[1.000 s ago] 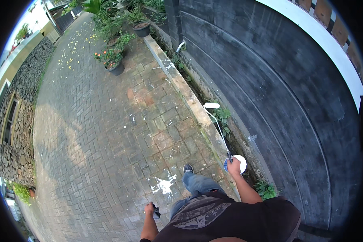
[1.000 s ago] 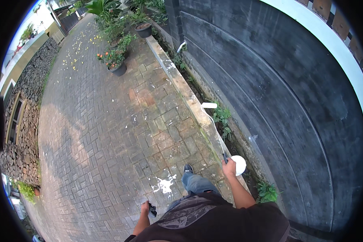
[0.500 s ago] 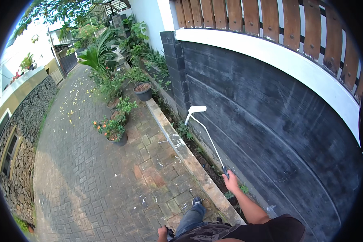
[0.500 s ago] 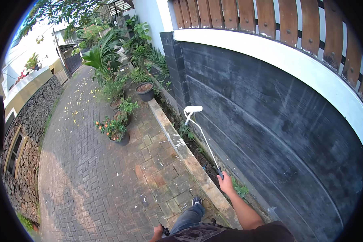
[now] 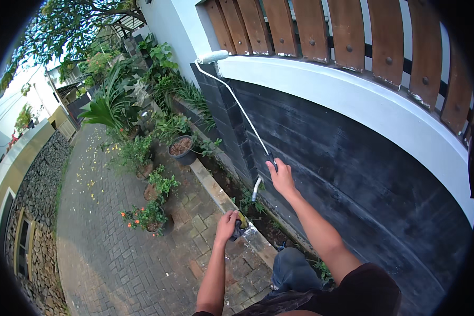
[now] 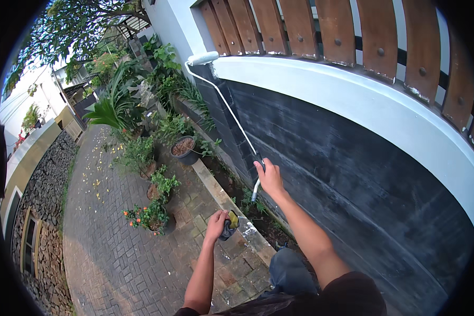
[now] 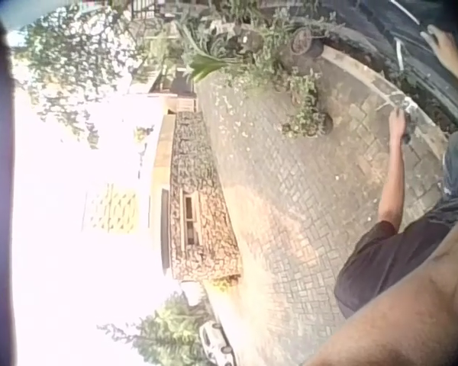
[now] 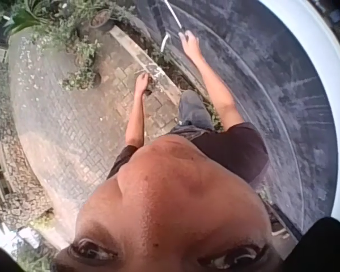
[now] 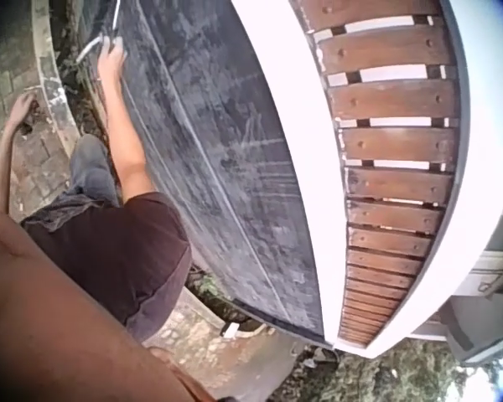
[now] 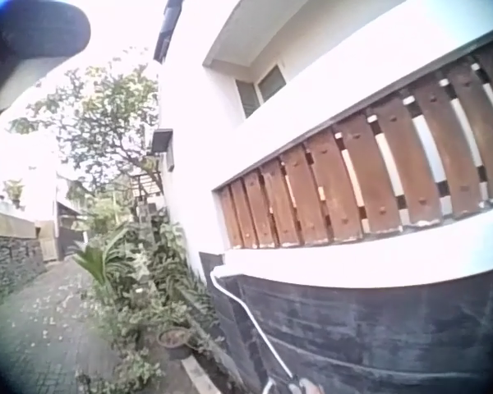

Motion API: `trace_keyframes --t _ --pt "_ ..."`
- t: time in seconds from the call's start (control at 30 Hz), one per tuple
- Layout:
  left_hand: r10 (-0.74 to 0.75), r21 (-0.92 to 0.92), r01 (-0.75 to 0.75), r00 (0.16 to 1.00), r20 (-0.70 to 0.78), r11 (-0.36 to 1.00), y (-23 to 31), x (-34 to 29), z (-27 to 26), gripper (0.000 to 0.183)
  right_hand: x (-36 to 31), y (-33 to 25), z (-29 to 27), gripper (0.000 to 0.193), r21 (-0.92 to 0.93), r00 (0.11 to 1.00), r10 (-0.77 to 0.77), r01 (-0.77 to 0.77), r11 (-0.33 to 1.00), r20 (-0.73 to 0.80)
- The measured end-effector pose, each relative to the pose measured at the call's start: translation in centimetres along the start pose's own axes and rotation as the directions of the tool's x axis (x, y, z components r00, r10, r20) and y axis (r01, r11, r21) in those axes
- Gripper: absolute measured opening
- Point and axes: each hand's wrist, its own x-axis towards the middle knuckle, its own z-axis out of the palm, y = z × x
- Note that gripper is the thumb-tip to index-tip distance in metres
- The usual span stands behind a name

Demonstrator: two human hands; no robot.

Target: Painting and wiping the wall and fence area.

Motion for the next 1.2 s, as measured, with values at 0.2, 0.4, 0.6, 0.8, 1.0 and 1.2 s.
trace_keyframes --t 0.2,0.4,0.6,0.8,1.0,1.2 --pt "0.018 -0.162 -0.01 0.999 0.046 0.987 11.2 10.2 -3.6 0.033 17.7 -5.8 2.6 0.034 0.075 0.993 -0.1 0.104 0.992 -0.063" --pt "0.008 -0.142 0.005 0.996 0.087 0.99 20.6 21.3 -6.0 0.028 28.3 -8.1 5.3 0.03 0.109 0.983 -0.164 0.173 0.979 -0.086" --pt "0.187 -0.052 -0.186 0.982 0.019 0.981 28.6 34.6 -7.1 0.026 33.9 -7.4 7.7 0.029 0.145 0.99 -0.117 0.128 0.981 -0.082" --pt "0.247 -0.091 -0.242 0.968 0.051 0.966 31.7 43.1 -8.1 0.034 36.8 -6.6 10.5 0.026 0.198 0.982 -0.111 0.141 0.97 -0.153" --pt "0.307 -0.125 -0.295 0.947 0.098 0.947 33.1 47.0 -7.5 0.035 38.8 -5.8 12.0 0.023 0.226 0.97 -0.13 0.176 0.958 -0.203" --pt "0.318 -0.136 -0.301 0.94 0.126 0.944 33.3 48.6 -7.5 0.033 40.1 -5.8 13.1 0.021 0.265 0.964 -0.15 0.206 0.942 -0.218"
